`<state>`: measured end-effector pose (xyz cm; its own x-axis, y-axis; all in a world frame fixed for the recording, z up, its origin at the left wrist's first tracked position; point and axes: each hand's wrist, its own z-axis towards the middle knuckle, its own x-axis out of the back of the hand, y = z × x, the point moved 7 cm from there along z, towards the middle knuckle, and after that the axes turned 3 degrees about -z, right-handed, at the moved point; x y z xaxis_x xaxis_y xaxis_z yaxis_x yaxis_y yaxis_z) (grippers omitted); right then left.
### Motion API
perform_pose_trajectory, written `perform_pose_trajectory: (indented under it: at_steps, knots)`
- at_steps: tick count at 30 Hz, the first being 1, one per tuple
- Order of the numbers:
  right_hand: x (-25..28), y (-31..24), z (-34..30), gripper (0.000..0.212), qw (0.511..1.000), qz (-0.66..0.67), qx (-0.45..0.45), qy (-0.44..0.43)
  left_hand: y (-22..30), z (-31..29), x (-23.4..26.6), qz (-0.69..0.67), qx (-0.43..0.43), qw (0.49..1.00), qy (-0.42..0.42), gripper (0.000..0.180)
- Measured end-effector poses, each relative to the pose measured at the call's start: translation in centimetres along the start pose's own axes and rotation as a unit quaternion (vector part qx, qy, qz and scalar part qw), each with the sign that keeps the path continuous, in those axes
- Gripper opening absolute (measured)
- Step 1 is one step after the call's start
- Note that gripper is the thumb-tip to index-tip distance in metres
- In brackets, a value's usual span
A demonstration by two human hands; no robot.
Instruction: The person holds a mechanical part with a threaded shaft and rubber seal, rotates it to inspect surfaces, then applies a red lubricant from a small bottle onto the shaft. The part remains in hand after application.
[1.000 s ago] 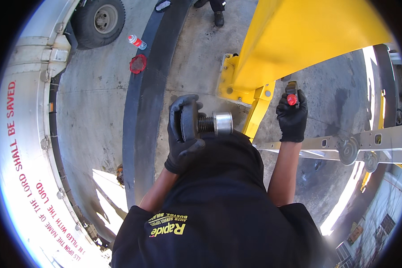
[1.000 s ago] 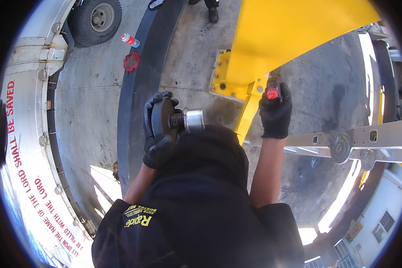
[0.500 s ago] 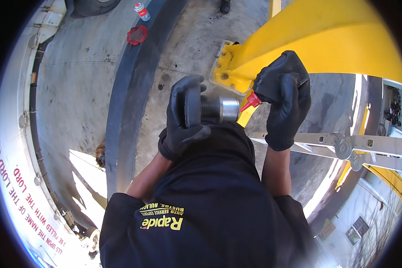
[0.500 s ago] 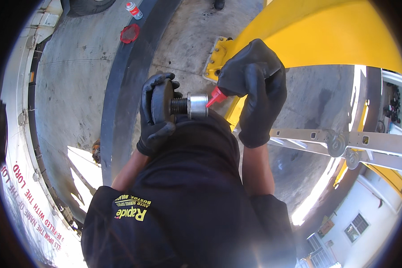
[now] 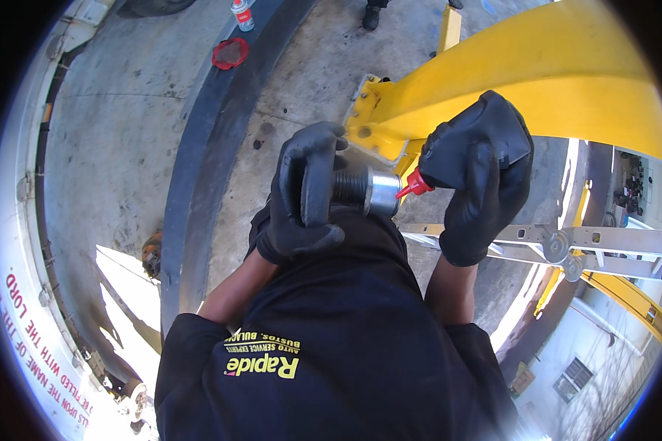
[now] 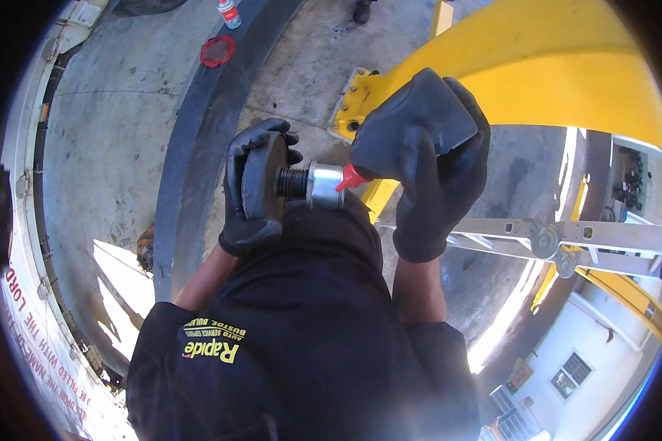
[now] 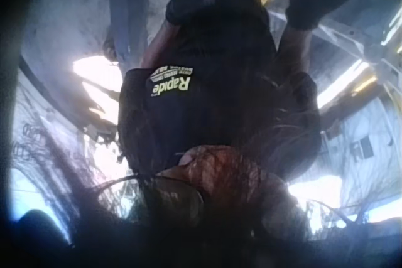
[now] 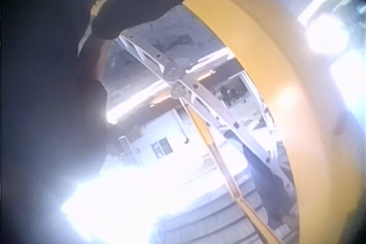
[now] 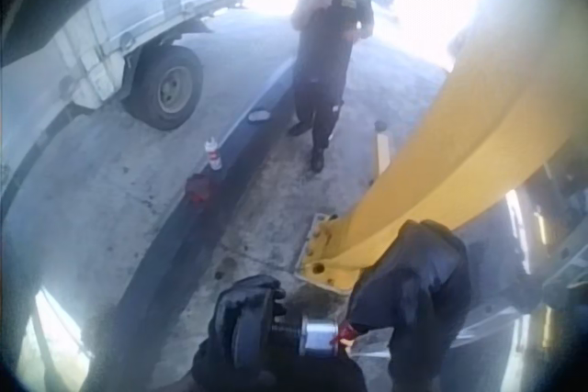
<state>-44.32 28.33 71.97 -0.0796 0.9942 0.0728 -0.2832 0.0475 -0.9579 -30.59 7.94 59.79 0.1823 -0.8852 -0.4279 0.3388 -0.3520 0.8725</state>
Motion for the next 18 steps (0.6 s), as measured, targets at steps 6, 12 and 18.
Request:
perform_pose_trajectory:
  at_steps: [6, 12, 18]
  knots:
    - [-1.7, -1.7, -0.2, 0.065, 0.999, -0.014, 0.043, -0.027, 0.6, -0.6, 0.6, 0.012, 0.031, 0.999, 0.004, 0.114]
    - [-2.2, -3.0, -0.3, 0.073, 0.996, -0.048, 0.063, -0.034, 1.7, -0.2, 0.7, 0.013, 0.016, 1.000, 0.002, 0.112]
    - [-2.3, -5.4, -1.0, 0.077, 0.966, -0.145, 0.198, -0.080, 1.4, 0.0, 0.9, 0.002, 0.000, 1.000, 0.002, 0.111]
